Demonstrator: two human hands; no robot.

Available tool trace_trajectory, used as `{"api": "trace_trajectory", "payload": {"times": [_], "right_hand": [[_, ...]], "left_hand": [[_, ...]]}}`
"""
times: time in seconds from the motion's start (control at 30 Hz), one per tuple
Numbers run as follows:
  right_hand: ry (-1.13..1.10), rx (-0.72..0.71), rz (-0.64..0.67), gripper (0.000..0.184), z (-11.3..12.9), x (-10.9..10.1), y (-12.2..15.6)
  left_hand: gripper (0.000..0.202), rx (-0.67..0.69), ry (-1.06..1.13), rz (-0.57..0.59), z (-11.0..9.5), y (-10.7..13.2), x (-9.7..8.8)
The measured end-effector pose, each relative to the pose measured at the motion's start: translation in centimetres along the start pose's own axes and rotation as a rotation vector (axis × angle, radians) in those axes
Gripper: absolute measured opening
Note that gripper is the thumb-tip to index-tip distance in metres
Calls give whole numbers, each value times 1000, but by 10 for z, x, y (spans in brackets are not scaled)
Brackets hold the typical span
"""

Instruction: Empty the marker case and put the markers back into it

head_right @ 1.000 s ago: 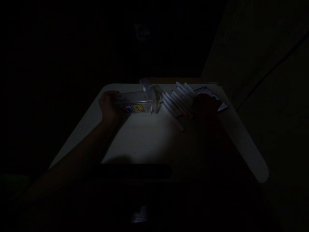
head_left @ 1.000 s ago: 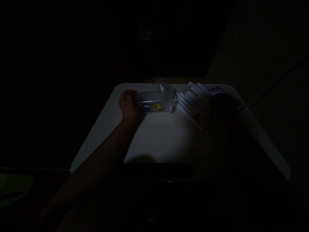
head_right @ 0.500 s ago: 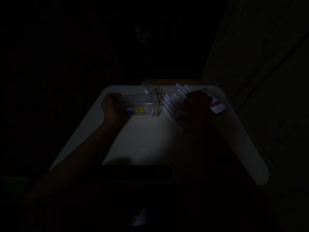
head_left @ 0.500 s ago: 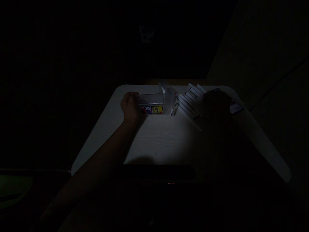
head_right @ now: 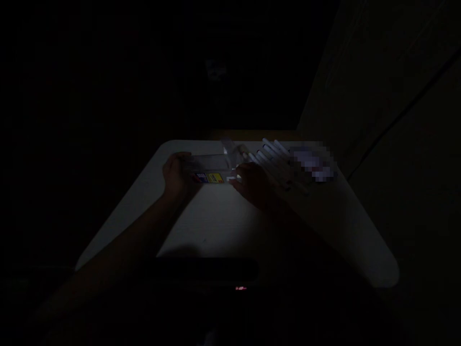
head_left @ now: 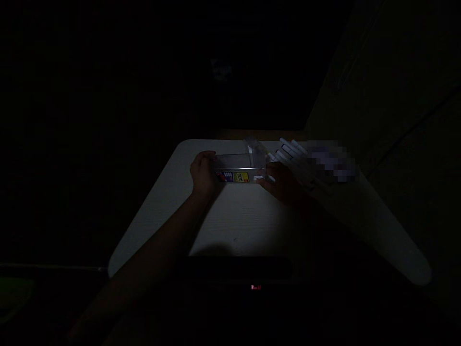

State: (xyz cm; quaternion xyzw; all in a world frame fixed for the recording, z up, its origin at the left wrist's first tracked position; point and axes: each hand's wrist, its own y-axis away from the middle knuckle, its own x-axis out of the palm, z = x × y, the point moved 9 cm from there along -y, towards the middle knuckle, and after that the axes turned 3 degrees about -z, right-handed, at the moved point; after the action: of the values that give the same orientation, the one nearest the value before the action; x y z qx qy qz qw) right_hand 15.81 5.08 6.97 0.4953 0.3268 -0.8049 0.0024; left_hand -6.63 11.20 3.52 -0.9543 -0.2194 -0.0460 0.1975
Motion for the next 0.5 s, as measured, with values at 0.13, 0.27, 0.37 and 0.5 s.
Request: {"api": "trace_trajectory", "payload": {"times": [0.13,0.27,0.37,0.5], "right_hand": [[-99,94,-52,14,-2,-7,0],[-132,123,-36,21,3,-17,-2],[-38,93,-23,25,11,-25,-5],[94,-14,-10,27,29,-32,-7]], "left_hand": [[16,-76,53,-5,0,3,4],[16,-96,77,30,-4,2,6],[19,-82,29,54,-12,1,6],[23,34,-109,136,-32,3,11]]}}
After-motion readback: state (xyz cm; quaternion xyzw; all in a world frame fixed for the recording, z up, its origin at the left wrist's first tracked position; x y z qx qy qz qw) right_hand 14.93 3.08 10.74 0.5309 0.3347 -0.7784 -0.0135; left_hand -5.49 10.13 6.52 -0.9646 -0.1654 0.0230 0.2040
